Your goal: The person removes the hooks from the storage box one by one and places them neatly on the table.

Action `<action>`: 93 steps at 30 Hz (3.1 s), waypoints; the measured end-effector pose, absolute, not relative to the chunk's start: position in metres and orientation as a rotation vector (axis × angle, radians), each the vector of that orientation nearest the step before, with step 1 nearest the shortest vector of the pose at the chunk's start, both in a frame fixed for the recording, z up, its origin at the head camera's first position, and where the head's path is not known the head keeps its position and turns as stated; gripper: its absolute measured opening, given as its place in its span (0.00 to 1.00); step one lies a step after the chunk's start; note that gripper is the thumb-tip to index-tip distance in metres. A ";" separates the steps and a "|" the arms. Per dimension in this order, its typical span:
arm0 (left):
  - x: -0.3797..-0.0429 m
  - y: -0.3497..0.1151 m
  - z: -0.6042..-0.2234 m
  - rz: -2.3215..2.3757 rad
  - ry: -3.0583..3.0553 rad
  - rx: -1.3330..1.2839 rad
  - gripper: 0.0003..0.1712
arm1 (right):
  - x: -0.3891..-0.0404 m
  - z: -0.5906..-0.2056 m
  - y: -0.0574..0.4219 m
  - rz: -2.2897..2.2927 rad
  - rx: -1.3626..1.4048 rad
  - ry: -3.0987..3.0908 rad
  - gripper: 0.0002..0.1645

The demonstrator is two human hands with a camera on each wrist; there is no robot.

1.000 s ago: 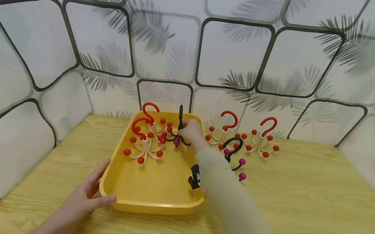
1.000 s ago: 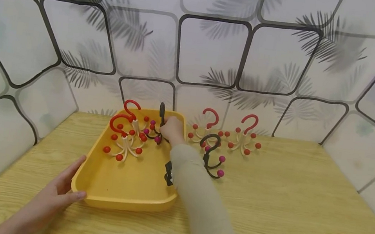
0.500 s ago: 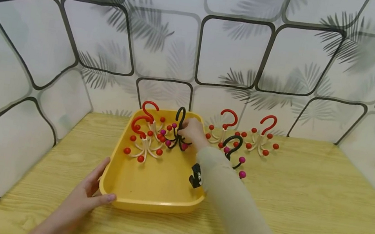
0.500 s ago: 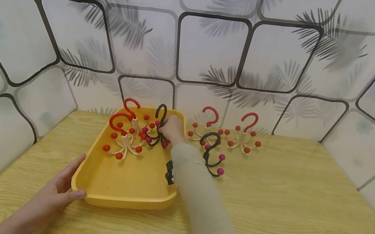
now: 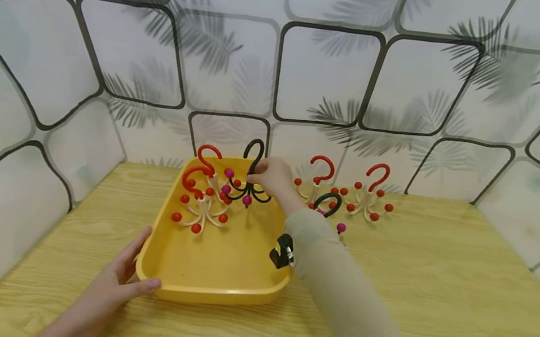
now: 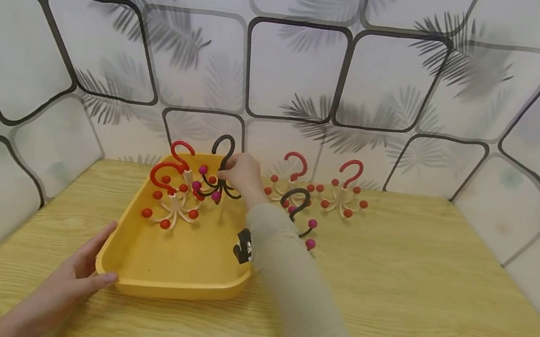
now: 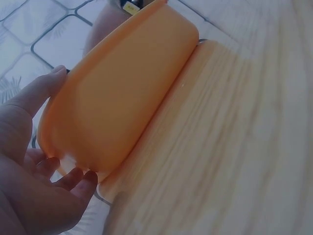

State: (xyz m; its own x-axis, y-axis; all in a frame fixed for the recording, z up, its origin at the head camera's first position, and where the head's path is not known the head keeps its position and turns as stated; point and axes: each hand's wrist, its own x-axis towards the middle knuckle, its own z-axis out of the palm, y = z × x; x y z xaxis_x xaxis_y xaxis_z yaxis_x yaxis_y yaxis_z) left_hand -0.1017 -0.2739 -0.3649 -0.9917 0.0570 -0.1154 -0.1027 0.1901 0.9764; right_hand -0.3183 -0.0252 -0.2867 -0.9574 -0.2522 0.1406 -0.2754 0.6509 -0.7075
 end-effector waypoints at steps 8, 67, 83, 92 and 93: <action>-0.101 -0.275 -0.364 1.941 2.320 -0.022 0.53 | -0.297 -0.262 -0.024 1.212 0.530 -2.792 0.12; -0.103 -0.276 -0.364 1.869 2.303 -0.044 0.53 | -0.238 -0.303 0.245 0.964 0.254 -2.786 0.27; -0.103 -0.276 -0.367 1.906 2.313 0.028 0.52 | -0.252 -0.334 0.245 0.860 0.278 -2.847 0.17; -0.101 -0.276 -0.366 1.929 2.314 0.038 0.52 | -0.253 -0.335 0.242 0.846 0.287 -2.852 0.17; -0.101 -0.276 -0.366 1.930 2.314 0.041 0.52 | -0.253 -0.335 0.242 0.851 0.288 -2.854 0.17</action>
